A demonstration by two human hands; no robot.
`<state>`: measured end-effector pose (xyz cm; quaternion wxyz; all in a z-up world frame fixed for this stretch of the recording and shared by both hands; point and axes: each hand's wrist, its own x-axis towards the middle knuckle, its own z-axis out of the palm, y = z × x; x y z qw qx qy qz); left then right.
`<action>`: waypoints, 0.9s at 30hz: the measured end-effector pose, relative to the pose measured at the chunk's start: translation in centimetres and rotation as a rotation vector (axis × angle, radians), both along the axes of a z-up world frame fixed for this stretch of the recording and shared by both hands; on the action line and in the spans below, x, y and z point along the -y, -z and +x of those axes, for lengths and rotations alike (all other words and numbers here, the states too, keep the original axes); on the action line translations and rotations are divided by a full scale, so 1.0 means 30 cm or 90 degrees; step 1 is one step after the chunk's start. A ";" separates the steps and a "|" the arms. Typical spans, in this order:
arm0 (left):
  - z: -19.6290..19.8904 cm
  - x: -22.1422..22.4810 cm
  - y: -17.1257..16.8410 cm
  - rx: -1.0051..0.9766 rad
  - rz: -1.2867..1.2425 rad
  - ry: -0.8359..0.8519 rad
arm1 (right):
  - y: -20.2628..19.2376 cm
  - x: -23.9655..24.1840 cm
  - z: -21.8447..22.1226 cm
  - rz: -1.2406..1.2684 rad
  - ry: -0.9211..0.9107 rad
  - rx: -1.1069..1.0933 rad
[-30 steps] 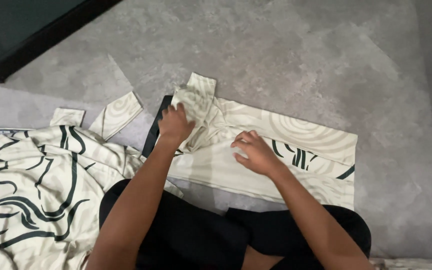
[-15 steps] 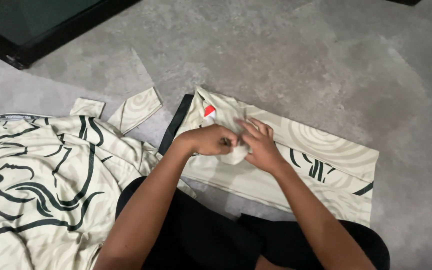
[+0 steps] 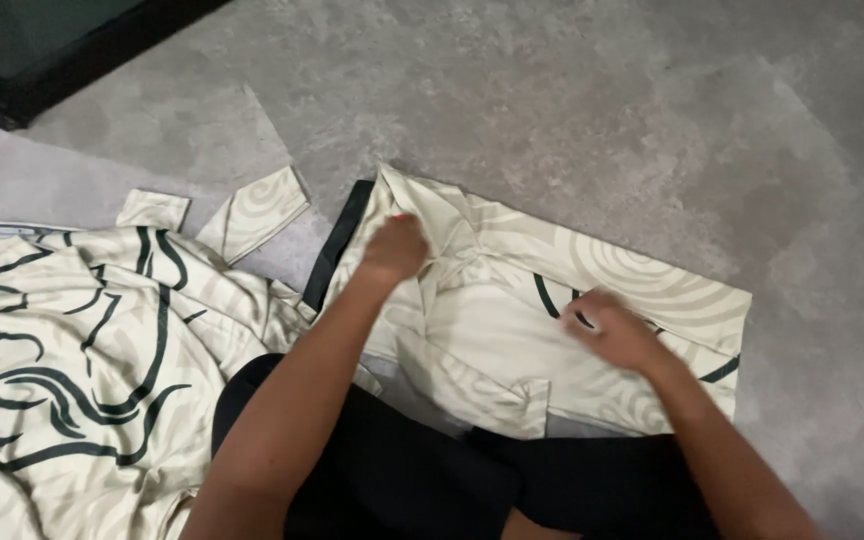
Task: Folding a collared shirt into a neat rectangle on the floor.
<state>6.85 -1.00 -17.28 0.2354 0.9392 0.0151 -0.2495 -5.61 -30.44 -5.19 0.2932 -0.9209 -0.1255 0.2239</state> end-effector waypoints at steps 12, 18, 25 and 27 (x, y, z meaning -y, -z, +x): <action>-0.038 -0.148 -0.164 -0.125 -0.190 -0.163 | 0.309 0.589 -0.111 -0.115 0.377 0.144; -0.050 -0.201 -0.288 -0.287 -0.034 -0.128 | 0.272 0.521 -0.108 -0.139 0.369 0.283; 0.020 -0.219 -0.091 0.045 -0.020 -0.114 | 0.268 0.479 -0.096 -0.244 0.384 0.293; 0.013 -0.221 -0.103 -0.006 -0.227 -0.234 | 0.269 0.468 -0.085 -0.279 0.372 0.330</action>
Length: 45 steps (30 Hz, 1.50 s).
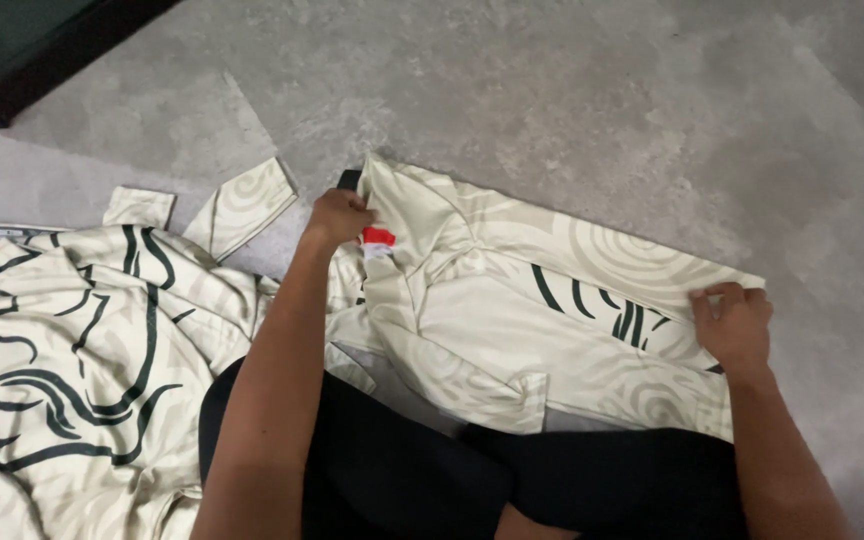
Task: Folding a collared shirt into a neat rectangle on the floor.
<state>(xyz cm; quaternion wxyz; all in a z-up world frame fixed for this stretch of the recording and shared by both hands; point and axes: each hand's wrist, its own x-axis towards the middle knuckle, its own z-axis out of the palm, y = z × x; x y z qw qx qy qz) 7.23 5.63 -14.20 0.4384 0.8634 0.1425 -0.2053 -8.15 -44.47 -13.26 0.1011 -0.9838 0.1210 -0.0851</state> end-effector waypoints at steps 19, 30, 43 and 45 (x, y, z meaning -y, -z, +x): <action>-0.042 0.178 -0.032 0.440 0.411 0.397 | -0.049 -0.079 0.058 -0.031 -0.167 0.119; -0.016 0.175 -0.005 0.179 0.540 0.285 | -0.032 -0.091 0.105 0.054 -0.032 -0.196; -0.088 0.351 -0.022 0.451 0.421 0.653 | -0.051 -0.097 0.114 0.016 -0.294 -0.015; -0.078 0.337 -0.030 0.552 0.450 0.636 | -0.088 -0.120 0.122 0.038 -0.312 -0.115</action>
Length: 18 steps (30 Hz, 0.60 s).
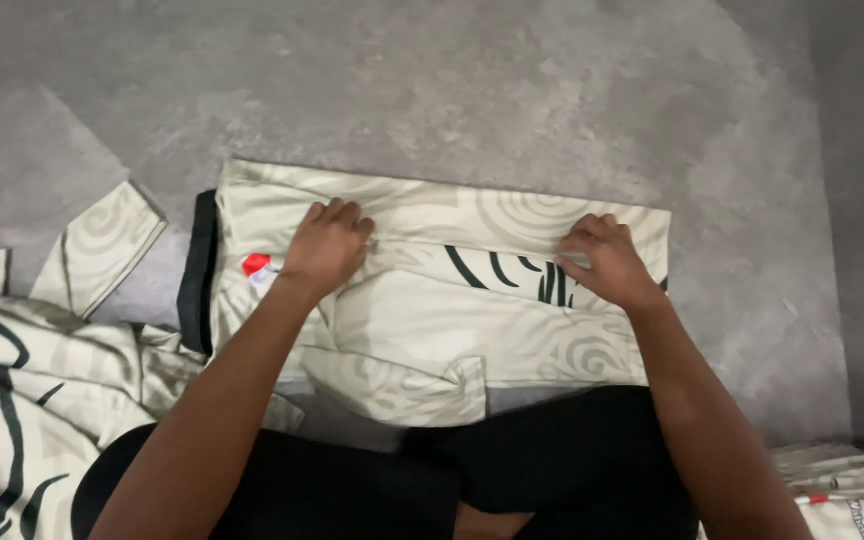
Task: Folding a collared shirt into a neat rectangle on the floor.
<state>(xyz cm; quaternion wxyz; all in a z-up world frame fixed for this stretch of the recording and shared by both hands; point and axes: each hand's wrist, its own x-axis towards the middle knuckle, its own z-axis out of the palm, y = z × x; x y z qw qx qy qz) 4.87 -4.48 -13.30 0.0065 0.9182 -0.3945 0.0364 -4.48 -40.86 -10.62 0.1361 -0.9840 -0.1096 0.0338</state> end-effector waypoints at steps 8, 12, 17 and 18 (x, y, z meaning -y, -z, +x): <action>0.017 -0.017 -0.108 -0.209 -0.007 -0.021 | -0.034 0.006 0.002 0.043 0.043 -0.093; 0.036 -0.060 -0.113 -0.167 -0.072 -0.197 | -0.042 -0.068 0.031 0.112 0.009 0.057; 0.023 -0.140 -0.068 -0.154 -0.021 -0.369 | -0.051 -0.194 0.055 0.056 -0.063 0.051; 0.025 -0.153 -0.070 -0.200 0.051 -0.452 | -0.059 -0.219 0.063 0.029 -0.074 0.004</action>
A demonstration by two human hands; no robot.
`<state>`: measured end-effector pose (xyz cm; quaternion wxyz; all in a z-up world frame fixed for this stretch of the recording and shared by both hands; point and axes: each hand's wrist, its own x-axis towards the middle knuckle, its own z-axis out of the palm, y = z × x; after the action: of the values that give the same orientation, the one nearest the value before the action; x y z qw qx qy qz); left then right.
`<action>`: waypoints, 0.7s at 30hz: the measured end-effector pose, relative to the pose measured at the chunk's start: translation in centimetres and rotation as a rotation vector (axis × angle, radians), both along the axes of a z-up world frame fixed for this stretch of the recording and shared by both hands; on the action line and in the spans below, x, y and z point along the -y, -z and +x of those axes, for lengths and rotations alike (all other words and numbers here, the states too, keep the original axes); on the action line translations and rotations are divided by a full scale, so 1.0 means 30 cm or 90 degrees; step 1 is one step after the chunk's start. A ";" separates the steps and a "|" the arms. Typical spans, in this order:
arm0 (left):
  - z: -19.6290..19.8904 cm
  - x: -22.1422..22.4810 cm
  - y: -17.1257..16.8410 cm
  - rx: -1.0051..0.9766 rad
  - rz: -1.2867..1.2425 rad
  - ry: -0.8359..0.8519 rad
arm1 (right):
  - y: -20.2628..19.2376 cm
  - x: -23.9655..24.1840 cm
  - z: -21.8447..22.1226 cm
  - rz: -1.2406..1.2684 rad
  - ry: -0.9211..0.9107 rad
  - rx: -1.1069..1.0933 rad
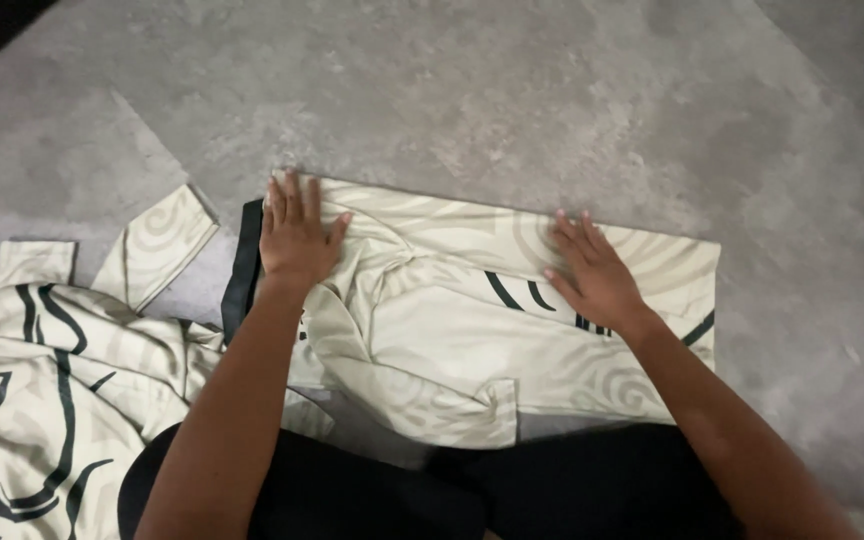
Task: Folding a collared shirt into a neat rectangle on the floor.
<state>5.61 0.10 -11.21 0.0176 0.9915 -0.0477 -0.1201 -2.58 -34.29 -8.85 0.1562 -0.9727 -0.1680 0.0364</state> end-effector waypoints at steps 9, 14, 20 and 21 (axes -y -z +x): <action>0.006 0.025 0.010 0.017 0.001 0.009 | 0.134 -0.096 0.113 0.044 -0.084 0.178; -0.034 0.051 -0.013 0.091 -0.046 0.110 | 0.178 -0.191 0.141 0.069 -0.095 0.100; -0.009 0.032 0.020 -0.015 0.027 0.061 | 0.266 0.018 0.085 0.026 -0.061 0.224; -0.006 0.033 0.017 -0.040 0.041 0.048 | 0.286 0.084 0.070 0.044 -0.051 0.257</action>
<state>5.44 -0.88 -11.71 -0.0177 0.9848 -0.0805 -0.1530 -0.48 -36.81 -17.43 0.1512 -0.9469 -0.2353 -0.1585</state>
